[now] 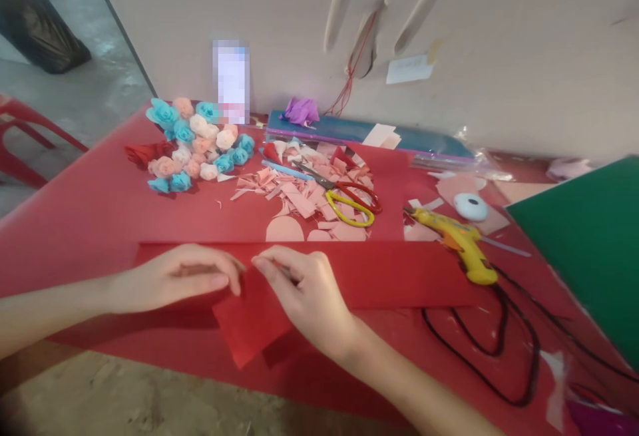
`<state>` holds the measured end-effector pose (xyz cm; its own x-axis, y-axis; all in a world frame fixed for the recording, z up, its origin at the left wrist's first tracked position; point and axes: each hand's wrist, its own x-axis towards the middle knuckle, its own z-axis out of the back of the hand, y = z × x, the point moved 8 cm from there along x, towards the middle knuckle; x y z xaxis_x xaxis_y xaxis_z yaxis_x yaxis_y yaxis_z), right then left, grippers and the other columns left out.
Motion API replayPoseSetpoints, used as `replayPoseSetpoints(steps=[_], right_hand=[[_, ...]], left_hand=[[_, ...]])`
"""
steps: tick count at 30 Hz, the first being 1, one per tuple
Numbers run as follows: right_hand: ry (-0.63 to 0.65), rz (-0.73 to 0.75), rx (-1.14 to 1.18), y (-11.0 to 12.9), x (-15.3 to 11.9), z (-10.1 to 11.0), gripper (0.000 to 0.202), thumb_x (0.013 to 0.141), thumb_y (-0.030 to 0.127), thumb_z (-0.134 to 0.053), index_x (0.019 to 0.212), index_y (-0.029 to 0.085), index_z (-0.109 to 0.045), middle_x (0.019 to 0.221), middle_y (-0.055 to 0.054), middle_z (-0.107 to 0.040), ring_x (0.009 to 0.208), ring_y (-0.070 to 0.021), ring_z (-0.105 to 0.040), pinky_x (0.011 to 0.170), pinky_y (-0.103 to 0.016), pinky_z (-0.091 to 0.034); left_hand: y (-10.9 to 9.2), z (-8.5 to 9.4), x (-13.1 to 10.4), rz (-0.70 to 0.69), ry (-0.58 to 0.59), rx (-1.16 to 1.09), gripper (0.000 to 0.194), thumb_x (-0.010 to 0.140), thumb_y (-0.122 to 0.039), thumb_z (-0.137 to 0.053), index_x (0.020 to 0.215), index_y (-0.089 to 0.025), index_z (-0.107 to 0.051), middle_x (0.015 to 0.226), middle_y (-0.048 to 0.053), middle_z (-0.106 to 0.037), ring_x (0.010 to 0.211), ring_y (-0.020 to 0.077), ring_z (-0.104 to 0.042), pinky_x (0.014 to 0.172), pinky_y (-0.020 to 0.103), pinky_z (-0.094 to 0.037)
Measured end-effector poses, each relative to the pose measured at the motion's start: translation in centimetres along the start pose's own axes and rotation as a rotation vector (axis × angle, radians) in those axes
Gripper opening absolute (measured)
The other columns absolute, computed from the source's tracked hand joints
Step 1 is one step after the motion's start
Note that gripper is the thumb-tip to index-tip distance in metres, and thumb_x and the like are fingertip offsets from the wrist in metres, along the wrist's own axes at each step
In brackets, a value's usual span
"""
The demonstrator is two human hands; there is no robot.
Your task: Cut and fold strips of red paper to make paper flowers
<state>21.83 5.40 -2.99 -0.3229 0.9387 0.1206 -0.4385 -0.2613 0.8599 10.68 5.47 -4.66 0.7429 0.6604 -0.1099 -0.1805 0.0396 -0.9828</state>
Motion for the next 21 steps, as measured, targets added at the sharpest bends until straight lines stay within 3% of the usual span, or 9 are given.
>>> replayPoseSetpoints(steps=[2, 6, 11, 16, 21], right_hand=[[0.046, -0.011, 0.042, 0.0, -0.3, -1.2, 0.025, 0.085, 0.029, -0.045, 0.066, 0.018, -0.057, 0.053, 0.002, -0.056, 0.046, -0.0082, -0.049, 0.044, -0.018, -0.037], [0.156, -0.026, 0.112, -0.2, -0.9, -2.9, 0.029, 0.087, 0.029, -0.043, 0.063, 0.017, -0.054, 0.051, 0.003, -0.053, 0.045, -0.0067, -0.044, 0.043, -0.018, -0.033], [-0.012, -0.072, 0.029, -0.7, -0.7, -0.6, 0.033, 0.090, 0.033, -0.032, 0.066, 0.019, -0.050, 0.045, 0.007, -0.035, 0.040, -0.0069, -0.034, 0.040, -0.020, -0.028], [0.173, 0.021, -0.117, 0.3, -0.8, -2.2, 0.025, 0.087, 0.027, -0.040, 0.065, 0.019, -0.048, 0.050, 0.005, -0.047, 0.043, -0.0067, -0.040, 0.045, -0.020, -0.032], [0.280, 0.100, -0.144, 0.6, -1.7, -3.9, 0.031, 0.090, 0.024, -0.034, 0.060, 0.020, -0.043, 0.049, 0.006, -0.043, 0.041, -0.0058, -0.039, 0.044, -0.019, -0.031]], left_hand=[[0.2, -1.1, -0.1, 0.008, 0.076, 0.054, 0.018, 0.088, -0.019, -0.049, 0.090, -0.017, -0.066, 0.094, 0.001, -0.068, 0.085, 0.0090, -0.061, 0.075, 0.014, -0.045], [0.1, -1.8, -0.3, -0.019, 0.099, 0.131, 0.019, 0.086, -0.017, -0.051, 0.088, -0.013, -0.069, 0.090, 0.004, -0.070, 0.078, 0.0106, -0.063, 0.070, 0.015, -0.045], [0.2, -1.9, -0.4, -0.011, 0.100, 0.153, 0.021, 0.087, -0.018, -0.050, 0.087, -0.012, -0.070, 0.086, 0.004, -0.071, 0.075, 0.0110, -0.063, 0.066, 0.015, -0.045], [0.2, -1.7, -0.4, 0.004, 0.076, 0.092, 0.020, 0.086, -0.017, -0.051, 0.090, -0.014, -0.070, 0.089, 0.003, -0.071, 0.076, 0.0116, -0.063, 0.067, 0.016, -0.046], [0.0, -2.4, -0.5, -0.008, 0.156, 0.086, 0.022, 0.087, -0.016, -0.049, 0.093, -0.012, -0.069, 0.092, 0.005, -0.071, 0.076, 0.0119, -0.063, 0.067, 0.017, -0.046]])
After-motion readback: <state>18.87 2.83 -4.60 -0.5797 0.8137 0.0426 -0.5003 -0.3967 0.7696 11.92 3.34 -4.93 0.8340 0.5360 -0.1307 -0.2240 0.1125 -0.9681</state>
